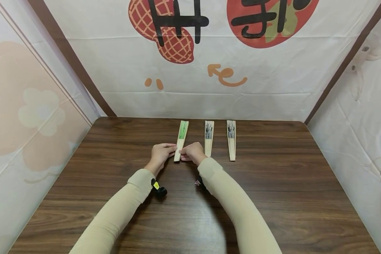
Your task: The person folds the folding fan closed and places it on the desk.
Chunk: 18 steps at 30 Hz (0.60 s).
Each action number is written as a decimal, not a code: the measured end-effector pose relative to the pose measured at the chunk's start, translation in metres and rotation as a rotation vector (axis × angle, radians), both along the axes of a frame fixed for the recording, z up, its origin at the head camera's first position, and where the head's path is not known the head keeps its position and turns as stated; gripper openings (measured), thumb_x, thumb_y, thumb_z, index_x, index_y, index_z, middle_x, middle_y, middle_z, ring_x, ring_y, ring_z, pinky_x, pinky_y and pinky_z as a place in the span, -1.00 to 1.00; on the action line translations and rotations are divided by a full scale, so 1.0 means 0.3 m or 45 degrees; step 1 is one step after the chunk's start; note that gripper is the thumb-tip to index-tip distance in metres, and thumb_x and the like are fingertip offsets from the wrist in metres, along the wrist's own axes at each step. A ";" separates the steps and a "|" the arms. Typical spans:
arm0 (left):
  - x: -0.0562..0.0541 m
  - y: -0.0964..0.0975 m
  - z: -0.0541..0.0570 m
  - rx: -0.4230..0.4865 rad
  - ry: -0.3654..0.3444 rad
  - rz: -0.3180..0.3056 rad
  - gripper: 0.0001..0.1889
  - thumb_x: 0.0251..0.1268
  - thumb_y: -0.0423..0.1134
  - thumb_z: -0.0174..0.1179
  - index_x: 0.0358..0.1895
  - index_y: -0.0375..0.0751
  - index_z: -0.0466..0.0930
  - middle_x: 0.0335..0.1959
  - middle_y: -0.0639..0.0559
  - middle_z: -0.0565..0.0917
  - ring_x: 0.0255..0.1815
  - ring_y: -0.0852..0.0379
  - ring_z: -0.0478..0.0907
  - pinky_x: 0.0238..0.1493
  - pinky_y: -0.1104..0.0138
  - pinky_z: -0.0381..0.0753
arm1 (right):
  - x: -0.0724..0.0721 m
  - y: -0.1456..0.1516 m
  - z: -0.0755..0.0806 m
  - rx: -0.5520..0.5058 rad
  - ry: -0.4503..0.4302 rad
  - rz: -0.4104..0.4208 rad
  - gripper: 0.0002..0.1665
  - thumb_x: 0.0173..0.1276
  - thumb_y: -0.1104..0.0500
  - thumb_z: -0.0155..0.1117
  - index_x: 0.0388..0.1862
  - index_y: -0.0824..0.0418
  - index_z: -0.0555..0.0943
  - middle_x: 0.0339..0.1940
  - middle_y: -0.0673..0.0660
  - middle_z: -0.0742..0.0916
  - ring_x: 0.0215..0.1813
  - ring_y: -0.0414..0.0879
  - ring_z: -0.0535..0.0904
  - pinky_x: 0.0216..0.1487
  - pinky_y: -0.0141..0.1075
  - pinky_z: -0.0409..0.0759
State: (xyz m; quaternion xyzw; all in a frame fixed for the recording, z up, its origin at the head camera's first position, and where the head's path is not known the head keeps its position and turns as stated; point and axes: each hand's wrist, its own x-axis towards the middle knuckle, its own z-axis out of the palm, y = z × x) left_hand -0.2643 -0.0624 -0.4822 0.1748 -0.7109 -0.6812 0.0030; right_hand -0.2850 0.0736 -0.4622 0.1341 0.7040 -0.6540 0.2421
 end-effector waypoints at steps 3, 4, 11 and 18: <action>-0.002 0.002 -0.005 -0.032 0.010 0.003 -0.81 0.22 -0.48 0.33 -0.13 -0.51 0.72 -0.11 -0.34 0.75 -0.38 0.30 0.65 -0.29 0.50 0.76 | 0.005 -0.003 0.004 0.010 0.010 -0.005 -0.75 0.27 0.47 0.32 -0.07 0.57 0.64 -0.71 0.06 0.65 -0.65 -0.23 0.58 -0.53 -0.47 0.70; -0.002 0.003 -0.006 -0.041 0.014 0.004 -0.81 0.21 -0.48 0.34 -0.13 -0.51 0.72 -0.12 -0.34 0.75 -0.39 0.30 0.65 -0.29 0.50 0.76 | 0.006 -0.004 0.006 0.012 0.016 -0.007 -0.74 0.27 0.47 0.32 -0.07 0.57 0.64 -0.71 0.05 0.64 -0.66 -0.24 0.58 -0.53 -0.47 0.70; 0.002 0.002 -0.003 -0.173 0.017 0.013 -0.85 0.20 -0.45 0.35 -0.18 -0.44 0.76 -0.15 -0.30 0.77 -0.42 0.35 0.62 -0.32 0.54 0.74 | 0.011 -0.011 0.010 0.138 0.132 0.018 -0.75 0.22 0.45 0.38 -0.12 0.54 0.68 -0.67 0.08 0.68 -0.67 -0.22 0.59 -0.49 -0.40 0.75; 0.007 -0.004 0.009 -0.386 0.011 -0.024 -0.87 0.21 -0.36 0.36 -0.20 -0.30 0.80 -0.15 -0.20 0.79 -0.34 0.25 0.68 -0.27 0.45 0.75 | 0.002 -0.022 0.003 0.305 0.181 0.011 -0.80 0.16 0.41 0.46 -0.21 0.46 0.74 -0.62 0.18 0.76 -0.70 -0.20 0.61 -0.51 -0.35 0.75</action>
